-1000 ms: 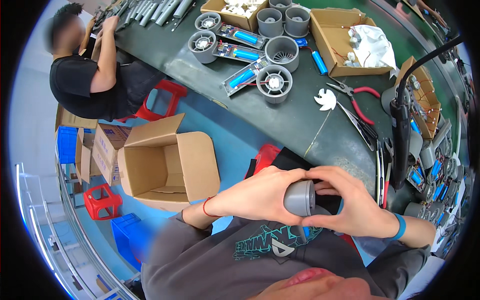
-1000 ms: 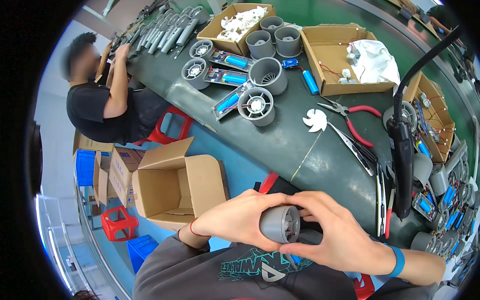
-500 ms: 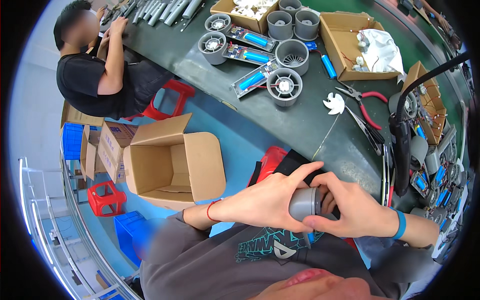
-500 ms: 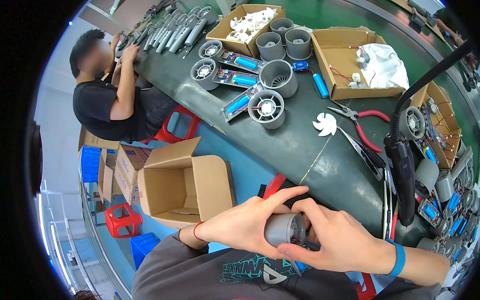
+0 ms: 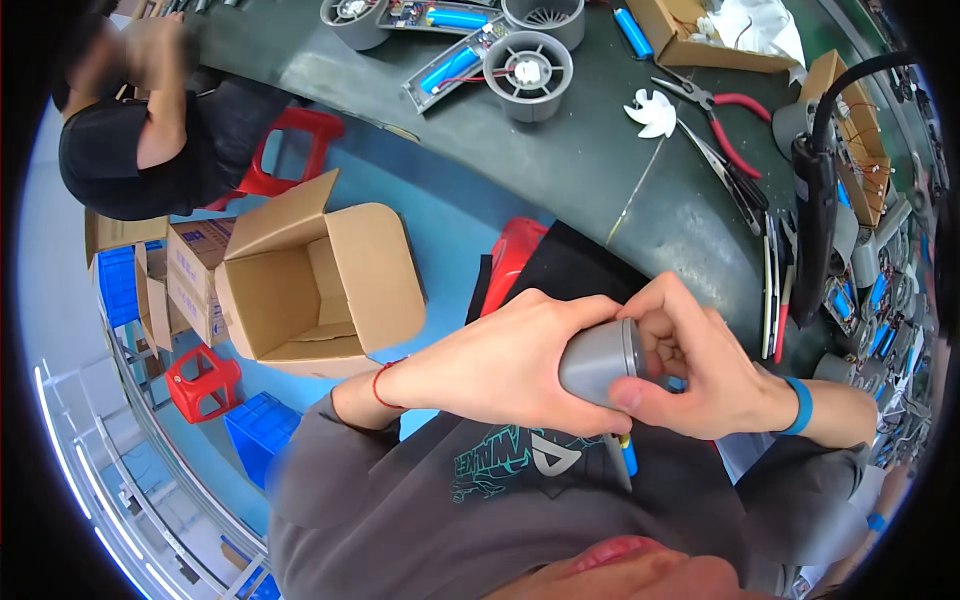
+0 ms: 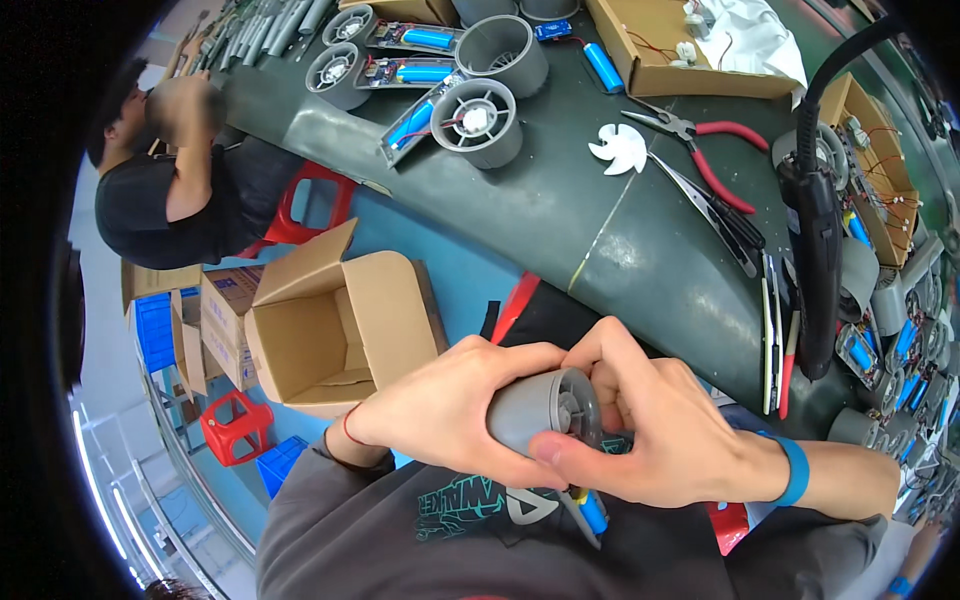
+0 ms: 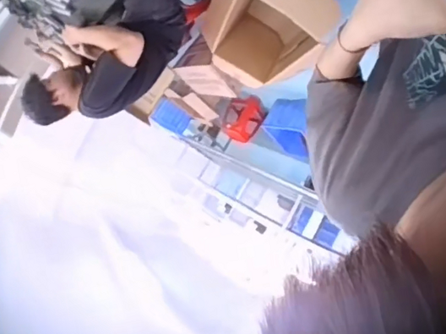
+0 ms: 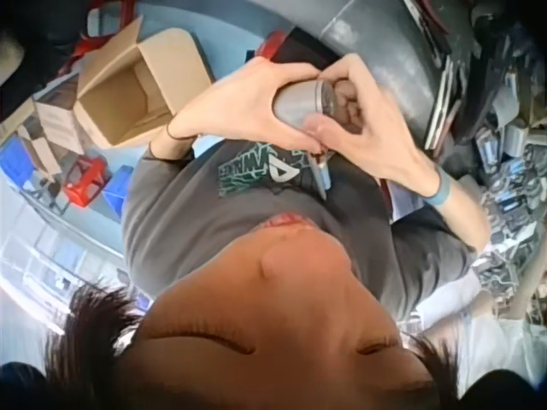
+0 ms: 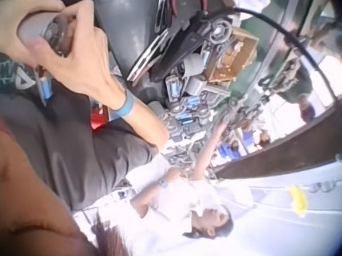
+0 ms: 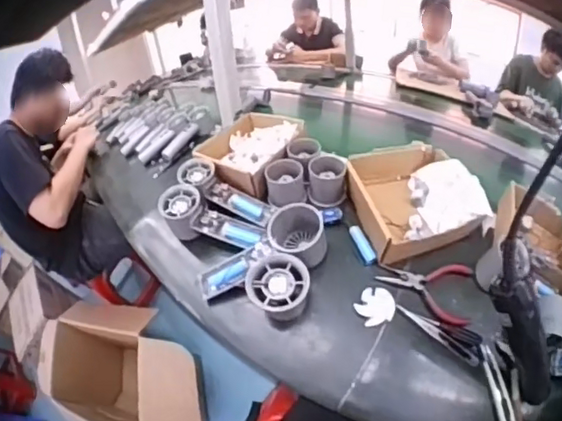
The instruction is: Assembling cooling fan components including circuit boards and housings at a manual assembly station.
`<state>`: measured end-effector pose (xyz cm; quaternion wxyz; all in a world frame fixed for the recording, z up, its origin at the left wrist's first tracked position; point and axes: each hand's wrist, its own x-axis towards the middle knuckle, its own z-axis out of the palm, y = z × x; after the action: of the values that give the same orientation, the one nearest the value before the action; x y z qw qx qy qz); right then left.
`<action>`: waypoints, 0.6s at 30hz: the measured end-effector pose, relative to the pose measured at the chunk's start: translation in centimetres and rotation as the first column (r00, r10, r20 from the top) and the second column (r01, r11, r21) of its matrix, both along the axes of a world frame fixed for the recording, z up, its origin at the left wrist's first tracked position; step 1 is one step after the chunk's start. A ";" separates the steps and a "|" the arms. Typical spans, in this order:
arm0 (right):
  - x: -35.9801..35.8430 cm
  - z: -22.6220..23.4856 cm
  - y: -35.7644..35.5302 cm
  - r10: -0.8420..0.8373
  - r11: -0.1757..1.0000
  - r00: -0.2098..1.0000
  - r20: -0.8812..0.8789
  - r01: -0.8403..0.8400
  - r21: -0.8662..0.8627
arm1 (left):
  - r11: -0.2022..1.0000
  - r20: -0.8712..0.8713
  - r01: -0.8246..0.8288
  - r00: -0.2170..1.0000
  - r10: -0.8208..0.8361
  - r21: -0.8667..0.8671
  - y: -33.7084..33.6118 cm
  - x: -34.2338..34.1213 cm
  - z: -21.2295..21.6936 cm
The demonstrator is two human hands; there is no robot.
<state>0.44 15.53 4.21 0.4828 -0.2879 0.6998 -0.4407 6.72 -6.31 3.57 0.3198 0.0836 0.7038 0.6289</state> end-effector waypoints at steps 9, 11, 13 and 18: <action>2.4 -1.4 1.4 -0.300 0.937 0.919 0.257 0.334 -0.102 | 0.993 0.039 -0.057 0.998 0.053 0.100 0.5 1.1 0.0; 2.6 -1.4 1.5 -0.295 0.935 0.921 0.254 0.333 -0.119 | 0.983 0.035 -0.081 0.996 0.077 0.162 0.8 1.7 -0.4; 2.7 -1.6 1.8 -0.304 0.933 0.925 0.229 0.338 -0.126 | 0.984 -0.004 -0.089 0.996 0.091 0.157 1.0 2.2 -1.0; 2.4 -1.2 1.5 -0.293 0.935 0.919 0.263 0.333 -0.122 | 0.982 -0.024 -0.083 0.996 0.088 0.168 1.0 2.4 -0.8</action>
<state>2.84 16.98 3.05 0.4617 -0.1551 0.6345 -0.6001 9.09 -5.28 2.77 0.2735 0.0896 0.6565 0.6973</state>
